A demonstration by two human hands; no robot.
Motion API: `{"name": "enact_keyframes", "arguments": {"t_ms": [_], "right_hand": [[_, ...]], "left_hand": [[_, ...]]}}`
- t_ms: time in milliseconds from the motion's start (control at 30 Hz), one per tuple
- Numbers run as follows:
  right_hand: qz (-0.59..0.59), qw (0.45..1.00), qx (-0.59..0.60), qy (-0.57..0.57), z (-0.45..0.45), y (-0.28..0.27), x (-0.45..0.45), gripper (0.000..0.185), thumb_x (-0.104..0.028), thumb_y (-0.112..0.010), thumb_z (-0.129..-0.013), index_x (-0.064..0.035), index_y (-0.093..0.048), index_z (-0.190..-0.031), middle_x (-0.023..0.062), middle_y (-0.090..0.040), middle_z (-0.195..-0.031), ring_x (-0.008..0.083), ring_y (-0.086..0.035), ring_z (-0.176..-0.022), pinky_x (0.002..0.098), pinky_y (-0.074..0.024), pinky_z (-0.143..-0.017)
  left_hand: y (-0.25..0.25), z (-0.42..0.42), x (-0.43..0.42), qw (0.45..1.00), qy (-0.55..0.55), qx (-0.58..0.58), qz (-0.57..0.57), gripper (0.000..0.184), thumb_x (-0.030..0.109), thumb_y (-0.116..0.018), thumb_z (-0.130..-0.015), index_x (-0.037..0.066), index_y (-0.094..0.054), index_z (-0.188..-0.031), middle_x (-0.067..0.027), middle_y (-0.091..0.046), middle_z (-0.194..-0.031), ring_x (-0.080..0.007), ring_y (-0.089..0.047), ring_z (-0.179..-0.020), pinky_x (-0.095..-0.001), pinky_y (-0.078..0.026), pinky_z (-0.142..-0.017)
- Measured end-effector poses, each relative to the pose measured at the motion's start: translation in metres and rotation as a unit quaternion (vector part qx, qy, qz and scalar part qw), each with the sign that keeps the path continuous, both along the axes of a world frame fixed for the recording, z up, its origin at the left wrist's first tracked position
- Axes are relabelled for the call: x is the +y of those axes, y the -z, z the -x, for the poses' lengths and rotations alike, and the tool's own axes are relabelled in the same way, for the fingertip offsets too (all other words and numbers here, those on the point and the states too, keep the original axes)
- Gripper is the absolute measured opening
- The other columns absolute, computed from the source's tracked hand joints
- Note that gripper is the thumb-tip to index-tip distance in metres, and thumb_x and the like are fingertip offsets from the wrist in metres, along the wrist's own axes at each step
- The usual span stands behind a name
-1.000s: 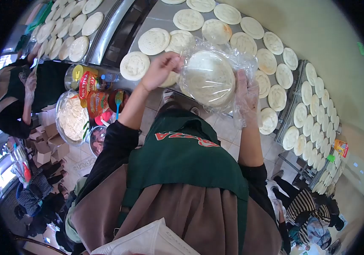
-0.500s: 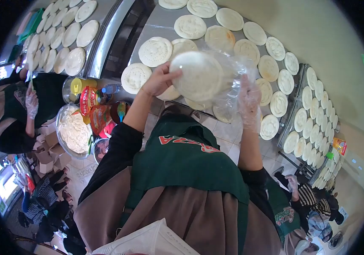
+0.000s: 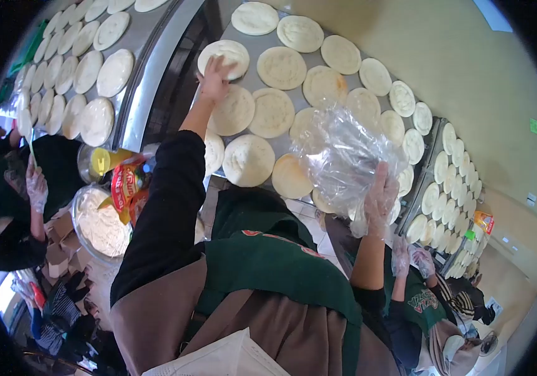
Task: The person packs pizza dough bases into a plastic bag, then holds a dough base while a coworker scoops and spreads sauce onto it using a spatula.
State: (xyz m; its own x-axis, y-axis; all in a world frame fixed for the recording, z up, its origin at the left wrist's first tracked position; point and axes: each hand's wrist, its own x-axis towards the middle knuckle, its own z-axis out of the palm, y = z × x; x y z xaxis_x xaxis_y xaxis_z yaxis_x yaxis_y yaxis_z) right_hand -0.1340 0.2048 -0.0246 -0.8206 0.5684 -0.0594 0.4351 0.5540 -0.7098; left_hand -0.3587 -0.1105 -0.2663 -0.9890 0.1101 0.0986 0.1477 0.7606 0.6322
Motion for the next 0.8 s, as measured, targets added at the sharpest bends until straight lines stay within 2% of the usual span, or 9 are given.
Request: {"name": "enact_keyframes", "arguments": {"t_ms": [67, 200, 267, 300, 367, 400, 433, 500, 800], "right_hand": [[-0.023, 1.0, -0.011, 0.003, 0.002, -0.01, -0.006, 0.043, -0.035, -0.045, -0.094, 0.0024, -0.056, -0.077, -0.0006, -0.047, -0.065, 0.0101, -0.04, -0.063, 0.0292, -0.0349, -0.057], [-0.01, 0.999, 0.024, 0.027, -0.001, -0.004, 0.0, 0.042, -0.035, -0.045, -0.094, 0.0041, -0.06, -0.086, 0.0026, -0.054, -0.073, 0.012, -0.045, -0.069, 0.0303, -0.0389, -0.063], [0.02, 0.999, -0.017, 0.027, 0.0, -0.01, -0.001, 0.042, -0.033, -0.047, -0.094, 0.0049, -0.058, -0.109, 0.0076, -0.06, -0.099, 0.0138, -0.052, -0.09, 0.0257, -0.0431, -0.079], [0.022, 0.999, -0.025, 0.03, -0.001, -0.008, 0.0, 0.042, -0.033, -0.047, -0.094, 0.0049, -0.058, -0.109, 0.0076, -0.06, -0.099, 0.0138, -0.052, -0.09, 0.0257, -0.0431, -0.079], [-0.003, 0.998, -0.021, 0.067, -0.003, -0.002, 0.003, 0.044, -0.036, -0.045, -0.094, 0.0047, -0.06, -0.099, 0.0078, -0.061, -0.085, 0.0144, -0.051, -0.077, 0.0285, -0.0414, -0.072], [-0.016, 0.998, 0.001, 0.054, -0.004, 0.0, 0.005, 0.045, -0.038, -0.045, -0.094, 0.0048, -0.06, -0.1, 0.008, -0.062, -0.086, 0.0147, -0.051, -0.076, 0.0284, -0.0417, -0.071], [-0.011, 0.998, 0.001, 0.057, -0.002, 0.0, 0.003, 0.045, -0.038, -0.045, -0.094, 0.0048, -0.06, -0.1, 0.008, -0.062, -0.086, 0.0147, -0.051, -0.076, 0.0284, -0.0417, -0.071], [0.067, 0.995, 0.005, 0.08, 0.0, -0.005, 0.0, 0.046, -0.038, -0.046, -0.094, 0.0048, -0.061, -0.1, 0.0079, -0.062, -0.087, 0.0145, -0.052, -0.076, 0.0291, -0.0417, -0.071], [0.076, 0.995, 0.022, 0.063, 0.003, -0.016, -0.018, 0.044, -0.037, -0.046, -0.094, 0.0044, -0.059, -0.104, 0.0072, -0.061, -0.091, 0.0135, -0.054, -0.079, 0.028, -0.0486, -0.071]], "left_hand": [[0.008, 0.008, 0.006, 0.991, 0.049, -0.1, 0.069, 0.064, 0.002, -0.057, -0.069, 0.033, -0.051, -0.125, -0.0024, -0.022, -0.147, -0.0252, -0.006, -0.139, -0.0694, -0.01, -0.102], [0.033, 0.029, -0.007, 0.992, 0.083, -0.092, 0.036, 0.063, 0.007, -0.058, -0.068, 0.031, -0.051, -0.125, -0.0026, -0.024, -0.146, -0.0256, -0.011, -0.139, -0.0684, -0.011, -0.102], [0.047, 0.042, -0.018, 0.985, 0.165, -0.039, -0.039, 0.058, 0.013, -0.059, -0.069, 0.027, -0.052, -0.125, -0.0031, -0.025, -0.145, -0.026, -0.013, -0.138, -0.0678, -0.011, -0.102], [0.035, 0.039, -0.02, 0.984, 0.169, -0.046, -0.038, 0.058, 0.013, -0.059, -0.069, 0.027, -0.052, -0.125, -0.0031, -0.025, -0.145, -0.026, -0.013, -0.138, -0.0678, -0.011, -0.102], [-0.008, 0.028, -0.026, 0.992, 0.061, -0.109, 0.013, 0.058, 0.02, -0.06, -0.072, 0.026, -0.048, -0.129, -0.0061, -0.026, -0.145, -0.0265, -0.015, -0.137, -0.0673, -0.013, -0.102], [-0.006, 0.016, -0.022, 0.992, 0.028, -0.116, 0.049, 0.069, 0.03, -0.062, -0.072, 0.029, -0.037, -0.135, -0.0088, -0.022, -0.147, -0.0293, -0.013, -0.138, -0.069, -0.013, -0.1], [-0.016, -0.004, -0.013, 0.991, 0.03, -0.116, 0.054, 0.069, 0.03, -0.062, -0.072, 0.029, -0.037, -0.135, -0.0088, -0.022, -0.147, -0.0293, -0.013, -0.138, -0.069, -0.013, -0.1], [-0.043, -0.058, 0.008, 0.956, 0.147, -0.142, 0.211, 0.082, 0.036, -0.068, -0.068, 0.034, -0.027, -0.139, -0.0095, -0.017, -0.148, -0.0321, -0.01, -0.138, -0.0721, -0.014, -0.097], [-0.035, -0.075, -0.029, 0.929, 0.174, -0.141, 0.296, 0.088, 0.037, -0.073, -0.063, 0.038, -0.027, -0.138, -0.0063, -0.014, -0.149, -0.0316, -0.008, -0.138, -0.0741, -0.018, -0.095]]}}
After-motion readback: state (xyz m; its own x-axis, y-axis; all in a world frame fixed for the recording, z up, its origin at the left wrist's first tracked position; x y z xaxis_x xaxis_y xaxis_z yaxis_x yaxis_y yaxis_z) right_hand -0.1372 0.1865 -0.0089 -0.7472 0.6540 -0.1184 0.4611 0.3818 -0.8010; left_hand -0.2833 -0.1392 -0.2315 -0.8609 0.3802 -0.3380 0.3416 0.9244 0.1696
